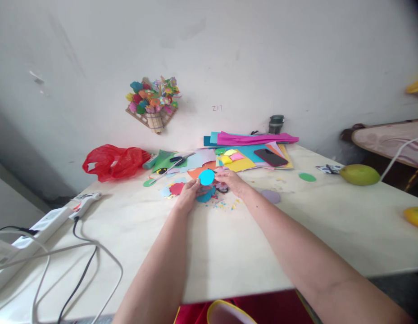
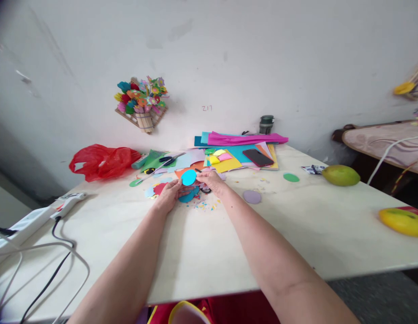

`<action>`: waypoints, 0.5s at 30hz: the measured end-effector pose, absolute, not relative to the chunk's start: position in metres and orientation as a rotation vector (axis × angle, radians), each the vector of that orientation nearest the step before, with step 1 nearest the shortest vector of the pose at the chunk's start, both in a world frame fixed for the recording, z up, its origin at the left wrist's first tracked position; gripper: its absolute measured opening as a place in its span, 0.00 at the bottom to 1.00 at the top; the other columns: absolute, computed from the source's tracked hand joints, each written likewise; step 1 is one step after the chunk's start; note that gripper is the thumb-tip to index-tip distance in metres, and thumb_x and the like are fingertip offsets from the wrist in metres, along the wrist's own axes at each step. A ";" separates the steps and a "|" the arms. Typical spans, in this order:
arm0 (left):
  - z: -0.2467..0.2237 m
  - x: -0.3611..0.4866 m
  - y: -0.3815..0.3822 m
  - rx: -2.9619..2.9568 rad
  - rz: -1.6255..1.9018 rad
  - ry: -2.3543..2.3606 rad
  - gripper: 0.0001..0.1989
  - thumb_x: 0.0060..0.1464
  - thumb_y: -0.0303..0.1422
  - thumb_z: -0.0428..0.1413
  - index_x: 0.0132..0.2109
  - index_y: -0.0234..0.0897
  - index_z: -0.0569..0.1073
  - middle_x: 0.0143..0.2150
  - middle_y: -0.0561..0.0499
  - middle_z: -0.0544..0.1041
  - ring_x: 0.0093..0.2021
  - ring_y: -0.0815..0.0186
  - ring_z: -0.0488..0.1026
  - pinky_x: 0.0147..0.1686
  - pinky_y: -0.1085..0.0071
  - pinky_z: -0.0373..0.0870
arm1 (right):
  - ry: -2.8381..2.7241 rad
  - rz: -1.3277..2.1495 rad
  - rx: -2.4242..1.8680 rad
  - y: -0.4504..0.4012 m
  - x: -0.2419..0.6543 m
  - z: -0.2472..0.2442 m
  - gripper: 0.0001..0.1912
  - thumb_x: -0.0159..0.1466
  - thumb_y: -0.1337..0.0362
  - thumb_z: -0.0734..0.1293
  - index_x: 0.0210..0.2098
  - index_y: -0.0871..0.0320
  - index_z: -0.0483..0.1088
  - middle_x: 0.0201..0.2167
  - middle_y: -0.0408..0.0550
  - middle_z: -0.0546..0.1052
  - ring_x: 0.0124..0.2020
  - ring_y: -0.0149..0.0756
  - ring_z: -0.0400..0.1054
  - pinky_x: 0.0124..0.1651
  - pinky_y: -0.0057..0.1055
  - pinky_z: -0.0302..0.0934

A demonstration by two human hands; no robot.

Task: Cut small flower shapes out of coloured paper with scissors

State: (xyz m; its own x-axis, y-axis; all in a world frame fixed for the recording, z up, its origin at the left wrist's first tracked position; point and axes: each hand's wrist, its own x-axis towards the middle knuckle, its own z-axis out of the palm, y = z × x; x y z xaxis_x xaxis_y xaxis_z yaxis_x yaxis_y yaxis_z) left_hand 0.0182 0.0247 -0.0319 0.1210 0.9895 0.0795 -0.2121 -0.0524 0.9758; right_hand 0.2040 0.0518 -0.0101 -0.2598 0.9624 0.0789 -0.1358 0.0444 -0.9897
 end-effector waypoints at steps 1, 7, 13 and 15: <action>-0.032 0.018 0.025 1.170 1.251 0.926 0.23 0.50 0.48 0.66 0.43 0.33 0.77 0.42 0.39 0.83 0.46 0.51 0.82 0.45 0.62 0.78 | -1.331 1.404 -0.934 0.052 0.204 -0.010 0.05 0.49 0.66 0.74 0.26 0.59 0.79 0.23 0.48 0.81 0.26 0.34 0.75 0.23 0.22 0.56; -0.035 0.016 0.026 1.213 1.209 0.928 0.24 0.48 0.50 0.67 0.41 0.33 0.77 0.41 0.38 0.83 0.46 0.50 0.82 0.47 0.59 0.78 | -1.327 1.344 -0.864 0.051 0.202 -0.009 0.21 0.47 0.73 0.70 0.41 0.55 0.80 0.22 0.39 0.78 0.22 0.31 0.71 0.24 0.23 0.58; -0.033 0.016 0.025 1.197 1.193 0.980 0.22 0.53 0.49 0.64 0.39 0.32 0.76 0.32 0.39 0.83 0.34 0.56 0.82 0.39 0.63 0.79 | -1.425 1.104 -0.853 0.060 0.197 -0.017 0.09 0.49 0.73 0.68 0.27 0.57 0.80 0.25 0.42 0.79 0.27 0.31 0.71 0.34 0.28 0.66; -0.032 0.017 0.024 1.176 1.223 0.982 0.22 0.52 0.49 0.64 0.39 0.32 0.75 0.30 0.41 0.82 0.30 0.59 0.81 0.35 0.66 0.79 | -1.487 0.997 -0.882 0.066 0.197 -0.022 0.10 0.50 0.73 0.67 0.27 0.56 0.80 0.27 0.42 0.80 0.28 0.32 0.71 0.37 0.29 0.67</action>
